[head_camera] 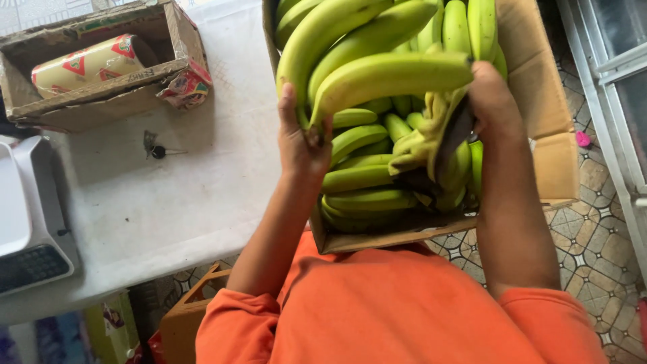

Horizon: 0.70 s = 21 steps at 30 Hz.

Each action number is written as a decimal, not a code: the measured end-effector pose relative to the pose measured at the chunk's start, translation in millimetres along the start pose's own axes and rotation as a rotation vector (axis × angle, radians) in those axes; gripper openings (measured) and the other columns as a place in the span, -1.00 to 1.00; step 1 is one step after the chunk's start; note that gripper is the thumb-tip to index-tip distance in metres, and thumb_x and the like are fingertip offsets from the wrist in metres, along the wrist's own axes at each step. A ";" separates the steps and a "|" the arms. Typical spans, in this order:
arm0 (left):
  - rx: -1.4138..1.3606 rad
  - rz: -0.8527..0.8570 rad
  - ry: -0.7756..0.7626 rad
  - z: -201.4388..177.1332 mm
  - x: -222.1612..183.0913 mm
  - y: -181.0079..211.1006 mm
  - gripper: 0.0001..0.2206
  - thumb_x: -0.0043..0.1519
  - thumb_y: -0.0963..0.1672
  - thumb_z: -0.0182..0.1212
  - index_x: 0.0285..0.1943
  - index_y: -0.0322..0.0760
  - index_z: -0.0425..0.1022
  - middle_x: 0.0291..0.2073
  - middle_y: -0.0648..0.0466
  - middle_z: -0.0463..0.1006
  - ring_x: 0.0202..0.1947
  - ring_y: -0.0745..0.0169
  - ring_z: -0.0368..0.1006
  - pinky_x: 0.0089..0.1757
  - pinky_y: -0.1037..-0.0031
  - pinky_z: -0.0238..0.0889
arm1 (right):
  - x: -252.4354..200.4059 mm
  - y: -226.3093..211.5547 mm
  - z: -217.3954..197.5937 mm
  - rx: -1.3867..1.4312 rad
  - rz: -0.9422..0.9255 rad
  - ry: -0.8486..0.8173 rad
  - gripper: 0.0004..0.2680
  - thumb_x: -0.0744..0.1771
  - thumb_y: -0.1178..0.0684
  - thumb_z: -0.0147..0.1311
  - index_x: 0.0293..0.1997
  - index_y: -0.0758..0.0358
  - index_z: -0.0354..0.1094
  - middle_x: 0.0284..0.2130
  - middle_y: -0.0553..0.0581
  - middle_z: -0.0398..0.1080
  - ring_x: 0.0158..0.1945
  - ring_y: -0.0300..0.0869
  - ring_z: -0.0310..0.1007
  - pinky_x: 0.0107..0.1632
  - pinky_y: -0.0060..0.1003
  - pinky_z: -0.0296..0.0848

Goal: Wiping green bananas with a cloth and trimming the stems with shears

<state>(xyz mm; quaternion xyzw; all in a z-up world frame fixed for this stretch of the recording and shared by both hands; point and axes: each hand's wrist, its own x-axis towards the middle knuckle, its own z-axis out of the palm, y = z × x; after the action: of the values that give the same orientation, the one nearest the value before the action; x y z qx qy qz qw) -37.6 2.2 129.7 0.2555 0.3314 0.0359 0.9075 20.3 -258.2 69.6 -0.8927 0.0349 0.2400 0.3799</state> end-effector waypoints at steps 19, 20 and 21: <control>1.049 0.632 -0.560 -30.7 29.7 -44.8 -0.03 0.12 0.09 0.47 0.63 -0.13 -0.11 0.20 -0.49 0.29 0.28 -0.58 0.30 0.24 -0.14 0.20 | -8.4 -34.9 35.5 0.191 -0.196 0.190 -0.61 0.39 -0.29 0.01 -0.22 0.38 0.25 -0.34 0.28 0.27 -0.22 0.04 0.28 -0.16 -0.05 0.24; 1.106 0.715 -0.622 -30.1 26.4 -47.4 -0.13 0.23 0.08 0.33 0.64 -0.01 -0.18 0.29 -0.39 0.20 0.37 -0.41 0.16 0.32 -0.04 0.11 | -9.3 -33.8 36.0 0.212 -0.206 0.202 -0.61 0.40 -0.28 0.00 -0.19 0.38 0.25 -0.31 0.29 0.28 -0.19 0.05 0.29 -0.13 -0.04 0.25; 1.163 0.799 -0.685 -29.6 23.1 -50.2 -0.22 0.33 0.07 0.19 0.64 0.11 -0.25 0.37 -0.29 0.11 0.46 -0.25 0.03 0.39 0.06 0.01 | -10.2 -32.5 36.5 0.233 -0.215 0.214 -0.62 0.40 -0.28 -0.01 -0.16 0.38 0.26 -0.28 0.31 0.30 -0.16 0.06 0.30 -0.09 -0.03 0.26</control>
<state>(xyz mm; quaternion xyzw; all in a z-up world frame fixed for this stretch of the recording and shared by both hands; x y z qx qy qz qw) -43.2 -22.9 72.6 0.7866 -0.1183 0.0994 0.5978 4.5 -211.1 74.0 -0.8618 0.0071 0.0961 0.4981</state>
